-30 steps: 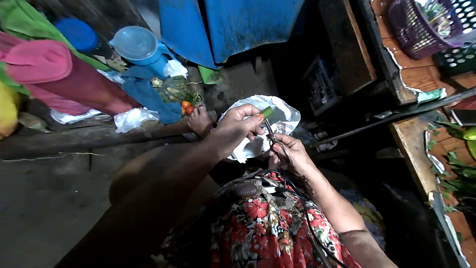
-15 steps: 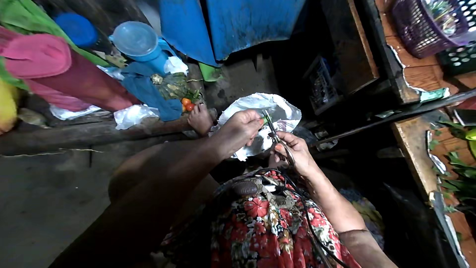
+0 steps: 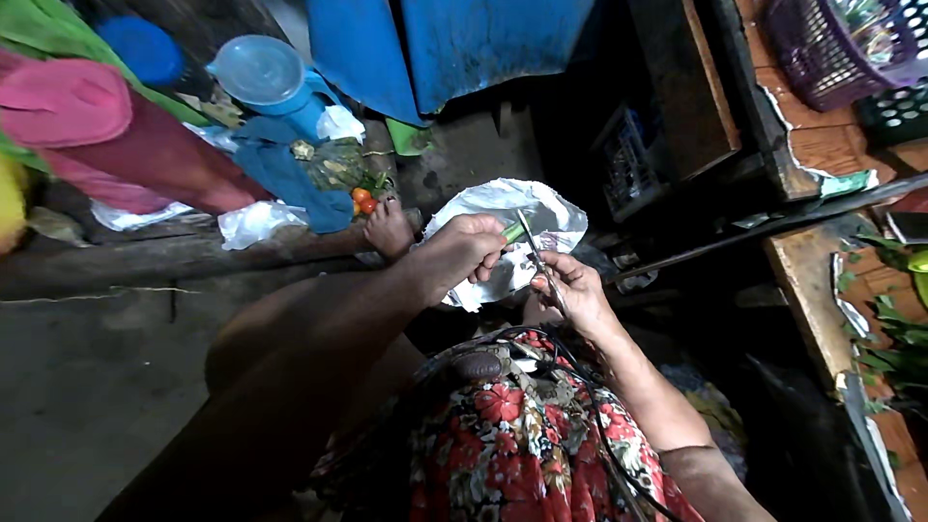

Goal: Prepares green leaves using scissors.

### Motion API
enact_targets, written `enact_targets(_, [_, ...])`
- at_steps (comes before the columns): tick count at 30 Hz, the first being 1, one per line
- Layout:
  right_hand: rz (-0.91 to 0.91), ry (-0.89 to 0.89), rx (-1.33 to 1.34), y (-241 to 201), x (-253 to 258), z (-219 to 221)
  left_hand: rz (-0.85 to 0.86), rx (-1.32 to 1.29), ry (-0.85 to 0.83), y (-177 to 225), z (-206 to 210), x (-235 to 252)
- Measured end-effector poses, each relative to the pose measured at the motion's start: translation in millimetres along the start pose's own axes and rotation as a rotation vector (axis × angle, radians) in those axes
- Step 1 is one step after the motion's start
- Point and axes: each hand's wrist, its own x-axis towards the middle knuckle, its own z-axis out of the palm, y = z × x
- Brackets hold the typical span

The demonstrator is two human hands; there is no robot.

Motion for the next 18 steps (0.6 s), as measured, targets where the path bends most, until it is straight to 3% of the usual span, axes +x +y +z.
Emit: enact_targets(18, [0.002,-0.035,-0.032,-4.7,-0.8,1.7,0.141,0.216,0.045,-8.2,-1.6,0.9])
